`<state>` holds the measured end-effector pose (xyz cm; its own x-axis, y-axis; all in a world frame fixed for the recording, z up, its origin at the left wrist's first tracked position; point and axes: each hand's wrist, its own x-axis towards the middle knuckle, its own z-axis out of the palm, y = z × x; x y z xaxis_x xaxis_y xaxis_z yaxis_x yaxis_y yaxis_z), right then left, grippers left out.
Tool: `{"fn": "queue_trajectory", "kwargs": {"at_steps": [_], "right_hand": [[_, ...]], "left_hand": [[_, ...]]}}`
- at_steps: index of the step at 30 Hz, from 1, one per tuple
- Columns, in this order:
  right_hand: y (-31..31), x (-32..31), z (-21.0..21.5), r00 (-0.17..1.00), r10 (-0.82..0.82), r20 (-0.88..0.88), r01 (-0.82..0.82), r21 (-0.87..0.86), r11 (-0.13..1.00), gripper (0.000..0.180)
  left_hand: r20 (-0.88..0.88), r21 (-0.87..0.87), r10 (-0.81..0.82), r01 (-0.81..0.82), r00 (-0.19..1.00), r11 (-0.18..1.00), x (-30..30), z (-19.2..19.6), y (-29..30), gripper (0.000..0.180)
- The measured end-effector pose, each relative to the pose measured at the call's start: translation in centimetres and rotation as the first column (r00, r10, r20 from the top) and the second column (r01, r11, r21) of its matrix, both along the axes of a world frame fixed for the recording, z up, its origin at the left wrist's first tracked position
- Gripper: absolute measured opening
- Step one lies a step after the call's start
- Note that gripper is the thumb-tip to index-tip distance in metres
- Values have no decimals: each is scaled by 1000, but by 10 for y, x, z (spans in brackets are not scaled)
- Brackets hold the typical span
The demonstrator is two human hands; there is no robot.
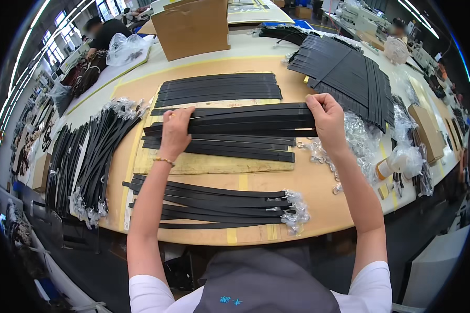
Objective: Attaching metal rings and buckles to black leather straps.
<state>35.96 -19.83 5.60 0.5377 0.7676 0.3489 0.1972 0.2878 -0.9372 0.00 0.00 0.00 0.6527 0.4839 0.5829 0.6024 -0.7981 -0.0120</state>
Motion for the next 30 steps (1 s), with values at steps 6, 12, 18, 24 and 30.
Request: {"fn": "queue_trajectory", "kwargs": {"at_steps": [6,12,18,24,30], "right_hand": [[-5,0,-65,996,-74,-57,69,-87,994,21],[0,3,-122,965,-157,211,217,-304,927,29],[-2,-4,-114,963,-89,253,178,-355,918,28],[3,-8,-120,912,-54,408,223,-380,898,28],[-1,-9,-116,922,13,387,198,-501,842,34]], "left_hand": [[-66,75,129,-124,989,989,-61,-7,18,59],[-207,24,263,-264,942,964,-115,-46,20,45],[-175,-5,298,-303,938,953,-134,-48,18,41],[-192,20,337,-340,922,940,-148,-46,16,42],[-193,30,404,-406,894,913,-156,-52,24,42]]}}
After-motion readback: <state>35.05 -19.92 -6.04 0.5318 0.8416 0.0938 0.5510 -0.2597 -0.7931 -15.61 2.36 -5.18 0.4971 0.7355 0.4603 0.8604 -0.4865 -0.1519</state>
